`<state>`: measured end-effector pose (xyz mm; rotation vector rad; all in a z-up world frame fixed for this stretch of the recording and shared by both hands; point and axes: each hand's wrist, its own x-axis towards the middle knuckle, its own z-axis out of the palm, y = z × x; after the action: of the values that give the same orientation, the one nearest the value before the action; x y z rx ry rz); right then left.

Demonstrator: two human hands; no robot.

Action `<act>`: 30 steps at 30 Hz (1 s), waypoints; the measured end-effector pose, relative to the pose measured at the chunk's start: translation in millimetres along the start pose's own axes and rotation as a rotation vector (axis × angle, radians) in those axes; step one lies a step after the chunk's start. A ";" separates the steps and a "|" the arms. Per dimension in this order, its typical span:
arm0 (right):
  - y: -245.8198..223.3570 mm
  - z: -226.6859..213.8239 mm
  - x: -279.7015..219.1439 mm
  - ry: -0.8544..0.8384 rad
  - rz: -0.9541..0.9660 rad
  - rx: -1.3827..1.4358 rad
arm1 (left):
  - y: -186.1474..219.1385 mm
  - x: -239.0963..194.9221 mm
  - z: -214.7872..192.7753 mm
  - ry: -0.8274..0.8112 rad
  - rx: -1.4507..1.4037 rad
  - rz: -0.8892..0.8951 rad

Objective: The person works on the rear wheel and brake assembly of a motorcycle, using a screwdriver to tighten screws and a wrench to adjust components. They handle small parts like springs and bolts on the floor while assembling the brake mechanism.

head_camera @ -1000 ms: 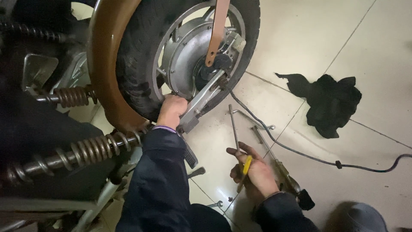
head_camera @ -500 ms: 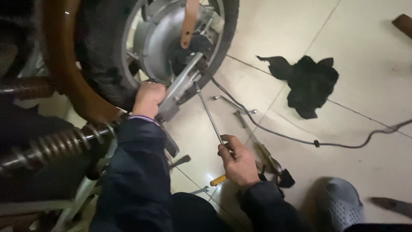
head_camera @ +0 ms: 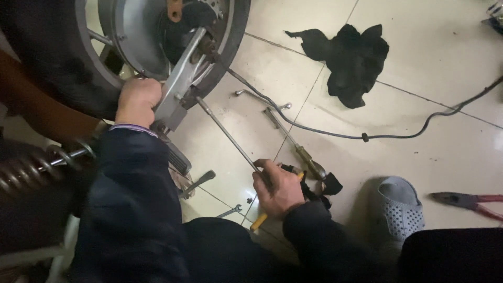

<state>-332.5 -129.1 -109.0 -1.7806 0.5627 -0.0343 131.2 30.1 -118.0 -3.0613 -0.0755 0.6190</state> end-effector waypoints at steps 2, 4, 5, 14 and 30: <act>-2.0 -0.1 -1.4 -0.046 -0.008 -0.014 | 5.3 -68.8 -23.3 0.013 -0.122 -0.053; -7.7 -1.9 -2.8 -0.036 -0.051 -0.017 | 32.1 -122.1 -47.6 -0.002 -0.148 -0.065; -10.3 -2.9 -3.7 -0.025 -0.095 -0.021 | 45.9 -148.8 -59.5 -0.016 -0.175 -0.076; -13.3 1.9 1.2 0.088 -0.310 -0.061 | 7.0 -71.0 -27.9 0.055 -0.240 -0.044; -23.2 -0.5 6.8 0.107 -0.439 -0.169 | 36.5 -119.1 -44.3 -0.018 -0.217 -0.061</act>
<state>-318.5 -128.2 -89.4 -2.0479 0.2458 -0.3967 40.4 -12.7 -32.0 -3.2459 -0.2522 0.6765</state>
